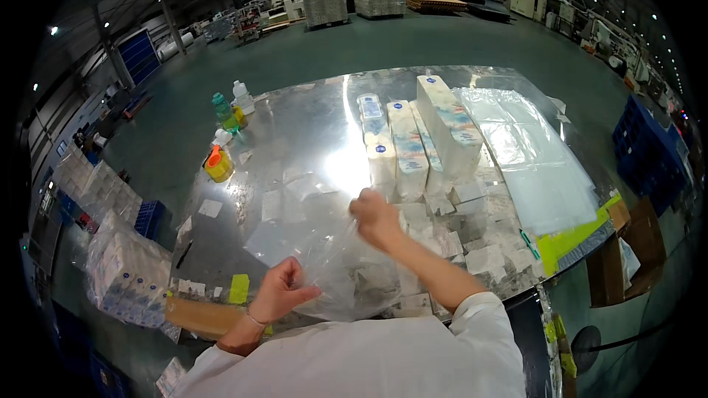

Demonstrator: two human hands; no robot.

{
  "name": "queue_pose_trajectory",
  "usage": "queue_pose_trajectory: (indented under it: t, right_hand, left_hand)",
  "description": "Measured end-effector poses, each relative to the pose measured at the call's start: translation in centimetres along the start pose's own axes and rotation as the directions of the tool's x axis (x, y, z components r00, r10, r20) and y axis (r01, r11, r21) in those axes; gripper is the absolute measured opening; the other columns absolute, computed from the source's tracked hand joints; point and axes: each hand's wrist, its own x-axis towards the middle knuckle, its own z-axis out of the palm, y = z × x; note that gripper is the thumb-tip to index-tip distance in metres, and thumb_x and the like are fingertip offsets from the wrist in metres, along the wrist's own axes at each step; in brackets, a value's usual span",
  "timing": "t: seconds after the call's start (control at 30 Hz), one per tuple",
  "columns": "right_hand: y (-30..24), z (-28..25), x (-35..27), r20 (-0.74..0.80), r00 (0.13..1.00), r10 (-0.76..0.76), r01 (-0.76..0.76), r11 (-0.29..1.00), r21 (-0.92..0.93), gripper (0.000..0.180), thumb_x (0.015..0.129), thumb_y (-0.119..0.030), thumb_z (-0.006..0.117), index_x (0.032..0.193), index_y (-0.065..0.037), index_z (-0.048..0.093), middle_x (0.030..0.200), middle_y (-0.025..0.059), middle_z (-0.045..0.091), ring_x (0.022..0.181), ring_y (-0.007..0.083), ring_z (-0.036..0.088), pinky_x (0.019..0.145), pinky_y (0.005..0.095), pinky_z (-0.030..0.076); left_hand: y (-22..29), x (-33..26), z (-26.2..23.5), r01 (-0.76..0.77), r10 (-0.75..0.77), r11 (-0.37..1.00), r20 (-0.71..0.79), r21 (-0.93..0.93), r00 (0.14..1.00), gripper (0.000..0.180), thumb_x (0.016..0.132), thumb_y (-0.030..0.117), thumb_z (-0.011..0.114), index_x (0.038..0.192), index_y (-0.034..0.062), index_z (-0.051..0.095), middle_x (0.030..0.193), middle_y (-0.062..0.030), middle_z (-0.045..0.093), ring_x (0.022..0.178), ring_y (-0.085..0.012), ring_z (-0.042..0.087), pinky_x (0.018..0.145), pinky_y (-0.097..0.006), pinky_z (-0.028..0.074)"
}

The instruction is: The person places rolls of material into plastic bags, uses a utility knife to trim the plastic, and organizes the bags on a metal table.

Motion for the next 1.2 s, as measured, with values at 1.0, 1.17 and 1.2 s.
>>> queue_pose_trajectory:
  t: [1.0,1.17,1.2]
  right_hand:
    - [7.1,-7.2,4.9,-0.072,0.924,0.375,-0.375,0.858,-0.350,0.028,0.068,-0.010,0.051,0.093,-0.015,0.061,0.074,0.0148,0.060,0.072,0.0339,0.058,0.064,0.0442,0.044]
    - [-1.5,-15.8,8.8,-0.730,0.683,0.024,-0.100,0.993,-0.061,0.022,0.078,-0.008,0.054,0.099,-0.015,0.057,0.075,0.0092,0.062,0.066,0.0257,0.059,0.061,0.0338,0.045]
    - [-3.4,-17.1,7.7,-0.718,0.664,0.207,-0.057,0.972,0.227,0.017,0.083,-0.012,0.052,0.100,-0.010,0.055,0.077,0.0057,0.062,0.072,0.0175,0.058,0.061,0.0329,0.045]
  left_hand:
    - [-6.1,2.3,-22.4,0.409,0.453,0.493,-0.628,0.768,0.633,0.012,0.076,0.009,0.052,0.084,0.0105,0.061,0.080,-0.0120,0.060,0.079,-0.0309,0.058,0.068,-0.036,0.045]
    - [2.7,0.9,-23.4,0.082,0.769,0.640,-0.636,0.764,-0.071,0.019,0.084,0.015,0.052,0.094,-0.0006,0.056,0.087,-0.0109,0.060,0.078,-0.0188,0.057,0.069,-0.029,0.045]
    - [3.1,-0.2,-21.4,-0.033,0.785,0.593,-0.586,0.805,-0.201,0.020,0.083,0.009,0.051,0.100,-0.0005,0.055,0.096,-0.0111,0.059,0.083,-0.0183,0.057,0.071,-0.027,0.045]
